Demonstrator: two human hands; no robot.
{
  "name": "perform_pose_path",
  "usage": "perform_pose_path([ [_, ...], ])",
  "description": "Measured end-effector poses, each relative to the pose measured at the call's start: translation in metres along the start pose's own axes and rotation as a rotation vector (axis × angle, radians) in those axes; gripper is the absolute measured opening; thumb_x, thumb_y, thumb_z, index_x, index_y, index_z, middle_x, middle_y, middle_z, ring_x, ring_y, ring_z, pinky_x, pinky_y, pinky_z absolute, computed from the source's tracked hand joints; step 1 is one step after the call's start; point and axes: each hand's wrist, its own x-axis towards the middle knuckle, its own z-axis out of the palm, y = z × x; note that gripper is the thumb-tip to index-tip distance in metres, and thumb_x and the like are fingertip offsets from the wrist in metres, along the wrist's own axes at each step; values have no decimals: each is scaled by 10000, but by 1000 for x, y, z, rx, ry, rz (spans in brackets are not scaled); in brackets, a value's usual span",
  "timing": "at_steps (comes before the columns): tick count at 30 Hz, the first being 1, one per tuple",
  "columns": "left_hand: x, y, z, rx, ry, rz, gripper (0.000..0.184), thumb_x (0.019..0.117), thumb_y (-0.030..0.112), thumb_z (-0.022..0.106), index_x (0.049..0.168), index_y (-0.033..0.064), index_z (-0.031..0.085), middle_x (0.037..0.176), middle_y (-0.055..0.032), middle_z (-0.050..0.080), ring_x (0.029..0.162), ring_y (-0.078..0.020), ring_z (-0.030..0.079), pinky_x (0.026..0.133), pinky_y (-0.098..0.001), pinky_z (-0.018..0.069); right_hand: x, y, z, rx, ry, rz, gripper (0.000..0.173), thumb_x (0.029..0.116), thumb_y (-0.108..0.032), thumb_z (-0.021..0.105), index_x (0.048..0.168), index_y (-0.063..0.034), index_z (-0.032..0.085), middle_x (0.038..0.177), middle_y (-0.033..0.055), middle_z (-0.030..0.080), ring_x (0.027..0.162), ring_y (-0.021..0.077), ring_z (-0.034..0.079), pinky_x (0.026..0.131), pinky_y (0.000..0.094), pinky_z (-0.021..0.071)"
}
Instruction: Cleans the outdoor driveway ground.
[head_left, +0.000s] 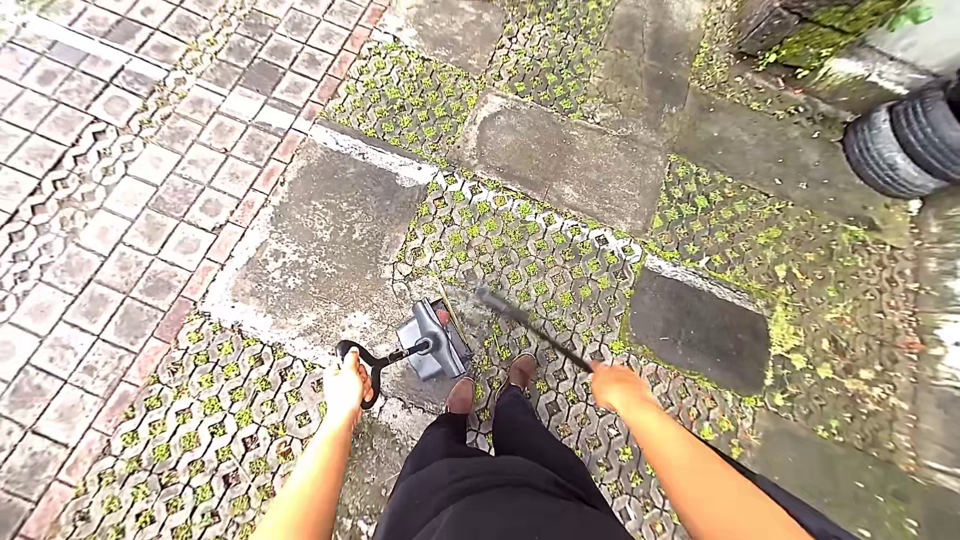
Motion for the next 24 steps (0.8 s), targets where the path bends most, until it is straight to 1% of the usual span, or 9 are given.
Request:
perform_pose_path([
  [1,-1,1,2,4,4,-6,470,1121,366,425,720,122,427,457,17,330,323,-110,311,322,-274,343,12,4,7,49,-118,-40,477,1051,-318,496,1521,-243,518,1259,186,677,1055,357,682,872,581,553],
  [3,-3,1,6,30,-4,-26,466,1121,387,417,743,116,435,463,17,336,330,-112,320,332,-276,350,16,36,28,334,-317,-90,468,1114,-418,398,1567,-309,435,928,77,596,669,172,539,605,358,472],
  [6,-6,4,10,22,0,-17,415,1122,368,434,805,101,451,470,13,339,325,-114,328,320,-279,357,-2,92,44,674,-440,-34,481,1113,-481,379,1576,-352,387,758,10,525,505,100,427,475,267,394],
  [8,-8,4,7,35,-21,-40,358,1121,368,435,886,99,462,492,12,334,336,-114,325,326,-278,355,-12,115,50,557,-313,-53,487,1115,-479,371,1585,-352,399,846,59,590,578,156,506,534,332,453],
  [10,-8,7,4,42,-19,-80,365,1117,381,442,880,105,463,492,14,333,338,-110,317,326,-271,345,-12,122,47,317,-156,-107,480,1119,-420,377,1580,-302,440,1215,149,691,981,299,678,851,518,540],
  [11,-7,8,2,39,3,-89,388,1112,389,454,847,106,461,484,16,335,332,-106,317,321,-268,344,-11,117,41,207,-105,-111,477,1114,-411,373,1570,-301,458,1353,167,664,1199,358,656,1011,601,500],
  [12,-5,9,1,26,38,-85,400,1108,388,467,824,106,463,478,20,338,325,-101,318,315,-267,347,-9,110,33,119,-58,-103,472,1108,-412,371,1557,-310,472,1374,187,652,1259,404,625,1036,650,475],
  [21,-36,-16,13,-176,316,-30,419,1120,380,426,788,125,438,456,35,328,313,-104,347,312,-272,364,28,8,-115,-97,306,-117,456,1078,-399,470,1531,-353,493,1140,225,722,1035,453,694,812,656,543],
  [24,-35,-24,22,-233,334,-34,404,1124,387,393,798,149,422,466,46,325,323,-97,329,323,-268,357,64,-61,-142,-119,318,-103,562,988,-206,596,1537,-249,484,1184,262,688,1056,483,674,771,665,547],
])
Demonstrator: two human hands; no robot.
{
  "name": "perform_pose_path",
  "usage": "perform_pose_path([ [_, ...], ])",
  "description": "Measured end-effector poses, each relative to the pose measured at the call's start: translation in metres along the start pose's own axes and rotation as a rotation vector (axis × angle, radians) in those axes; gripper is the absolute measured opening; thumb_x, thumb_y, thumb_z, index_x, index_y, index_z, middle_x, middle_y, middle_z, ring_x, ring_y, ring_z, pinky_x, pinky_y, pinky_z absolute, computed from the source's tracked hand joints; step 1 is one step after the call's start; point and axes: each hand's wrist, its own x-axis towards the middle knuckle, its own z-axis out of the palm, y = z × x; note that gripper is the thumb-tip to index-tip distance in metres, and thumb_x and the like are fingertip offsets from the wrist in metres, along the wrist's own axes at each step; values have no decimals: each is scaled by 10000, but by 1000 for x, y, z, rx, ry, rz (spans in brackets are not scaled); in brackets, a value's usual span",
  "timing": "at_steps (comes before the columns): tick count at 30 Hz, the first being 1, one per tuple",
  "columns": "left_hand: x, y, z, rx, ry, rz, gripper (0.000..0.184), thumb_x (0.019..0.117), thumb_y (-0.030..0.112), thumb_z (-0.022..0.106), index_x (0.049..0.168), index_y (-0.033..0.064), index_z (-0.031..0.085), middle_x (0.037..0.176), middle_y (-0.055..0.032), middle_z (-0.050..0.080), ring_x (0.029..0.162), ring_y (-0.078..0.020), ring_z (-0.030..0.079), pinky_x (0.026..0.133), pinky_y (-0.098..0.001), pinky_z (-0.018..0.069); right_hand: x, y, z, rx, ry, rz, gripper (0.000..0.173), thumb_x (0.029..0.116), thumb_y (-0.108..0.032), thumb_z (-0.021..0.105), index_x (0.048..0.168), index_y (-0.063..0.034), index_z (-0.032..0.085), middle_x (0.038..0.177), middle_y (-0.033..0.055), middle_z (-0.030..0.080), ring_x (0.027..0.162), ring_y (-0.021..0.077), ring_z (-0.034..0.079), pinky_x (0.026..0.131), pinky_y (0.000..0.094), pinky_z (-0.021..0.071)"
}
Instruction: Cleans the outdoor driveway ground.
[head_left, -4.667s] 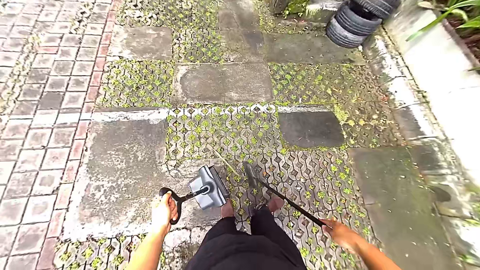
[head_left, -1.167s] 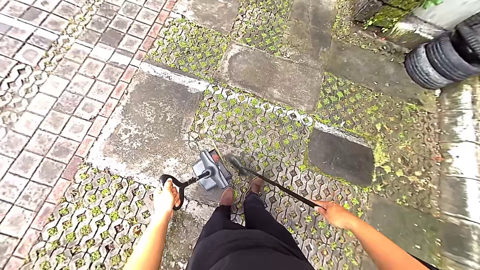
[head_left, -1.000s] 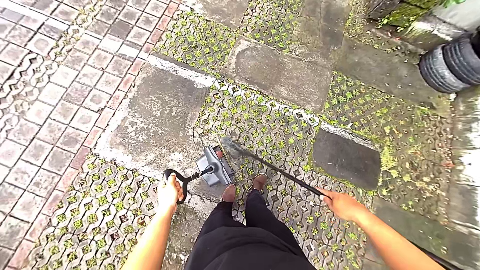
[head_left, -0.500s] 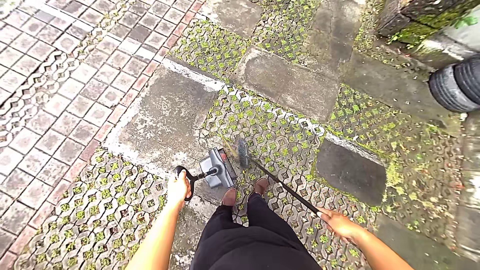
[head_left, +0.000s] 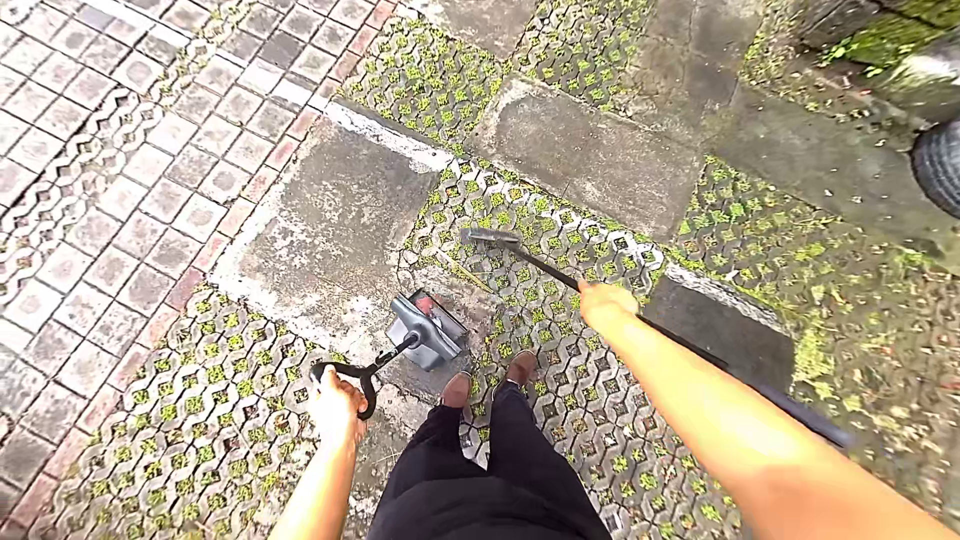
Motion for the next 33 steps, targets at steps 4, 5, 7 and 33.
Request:
perform_pose_path([
  [4,2,6,6,49,-31,11,423,1122,395,394,773,158,417,466,47,327,329,-103,333,333,-276,364,6,-28,-9,-156,-163,-183,317,993,-180,613,1291,-83,661,1192,255,678,1108,455,664,822,642,545],
  [5,5,8,6,57,-32,20,431,1122,392,397,764,154,417,460,43,327,326,-106,334,331,-280,368,7,-12,-12,-184,-181,-292,303,1013,-231,587,1281,-124,679,1166,228,696,1095,439,673,839,649,545],
  [7,11,9,4,74,-35,30,435,1122,388,406,764,141,426,460,36,334,323,-111,341,326,-289,378,14,37,-18,-180,-216,-443,386,1076,-336,499,1435,-248,611,1217,175,709,1135,408,669,925,662,521],
  [33,17,24,21,64,-63,6,406,1122,370,417,806,117,452,479,21,357,330,-114,347,329,-280,371,-33,-48,10,-87,-187,-135,418,957,-208,628,1373,-168,634,1259,228,673,1151,445,652,855,657,541],
])
